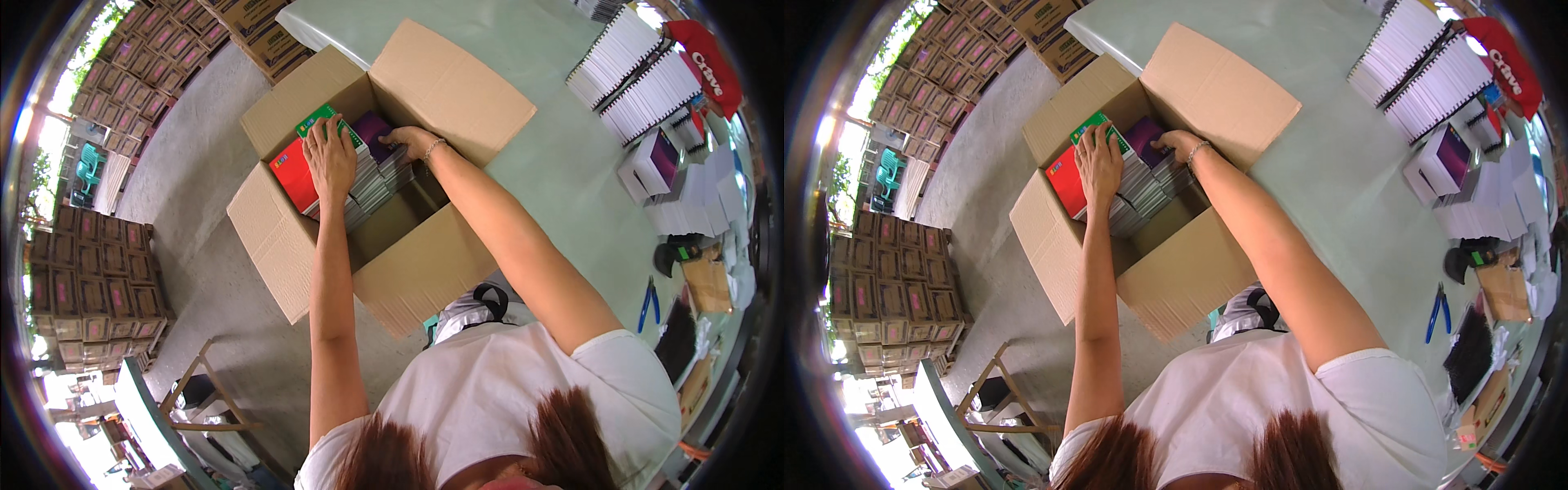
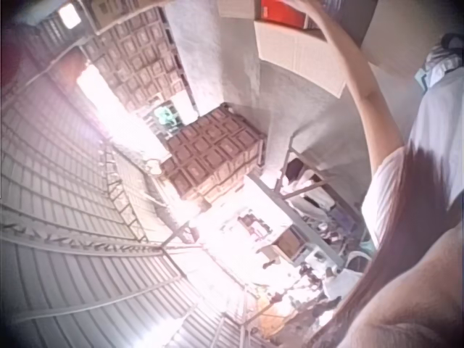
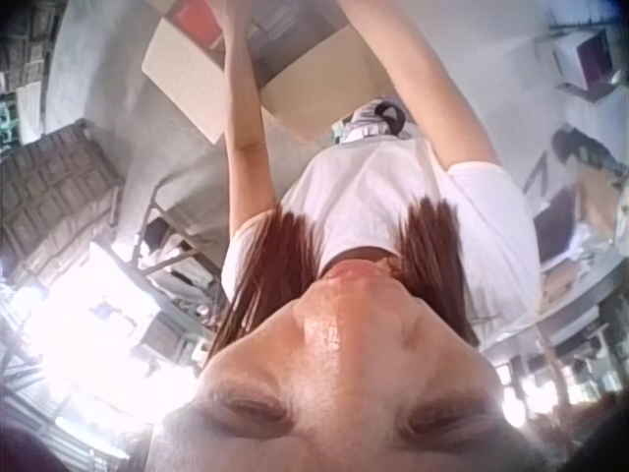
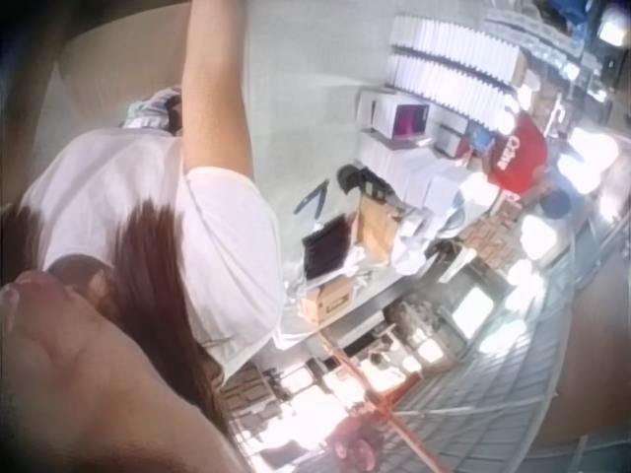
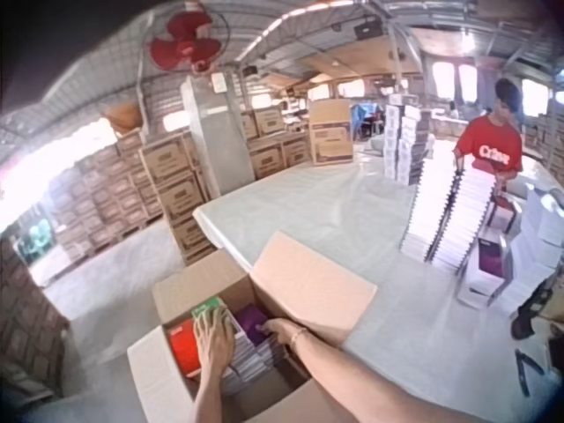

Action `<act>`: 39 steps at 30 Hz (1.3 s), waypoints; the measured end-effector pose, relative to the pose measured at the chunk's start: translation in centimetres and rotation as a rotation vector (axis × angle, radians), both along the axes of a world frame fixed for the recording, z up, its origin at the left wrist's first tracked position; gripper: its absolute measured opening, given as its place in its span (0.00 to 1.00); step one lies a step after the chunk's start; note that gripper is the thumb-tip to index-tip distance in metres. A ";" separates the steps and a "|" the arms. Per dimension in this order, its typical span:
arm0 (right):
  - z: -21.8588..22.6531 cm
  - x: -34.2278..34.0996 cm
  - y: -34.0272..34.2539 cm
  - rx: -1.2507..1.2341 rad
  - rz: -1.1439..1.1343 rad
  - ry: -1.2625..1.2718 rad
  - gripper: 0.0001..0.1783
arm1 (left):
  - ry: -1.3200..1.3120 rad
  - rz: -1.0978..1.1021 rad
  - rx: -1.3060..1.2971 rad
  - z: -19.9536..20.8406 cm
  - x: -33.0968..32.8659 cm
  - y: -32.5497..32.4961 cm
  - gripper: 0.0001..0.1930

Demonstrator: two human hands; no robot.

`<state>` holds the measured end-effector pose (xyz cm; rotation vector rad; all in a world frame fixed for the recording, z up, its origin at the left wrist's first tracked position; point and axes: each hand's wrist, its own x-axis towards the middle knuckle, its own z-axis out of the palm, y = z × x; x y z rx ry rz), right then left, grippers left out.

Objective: The person uses blue pliers to clip the spiral binding of a stack of notebooks and then places the notebooks into a cardboard box.

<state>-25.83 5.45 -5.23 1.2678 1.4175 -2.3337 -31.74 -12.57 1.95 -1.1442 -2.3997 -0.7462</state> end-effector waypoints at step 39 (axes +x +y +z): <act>-2.8 0.8 0.3 -0.038 -0.069 0.116 0.42 | -0.004 -0.002 0.020 -0.1 0.0 0.3 0.18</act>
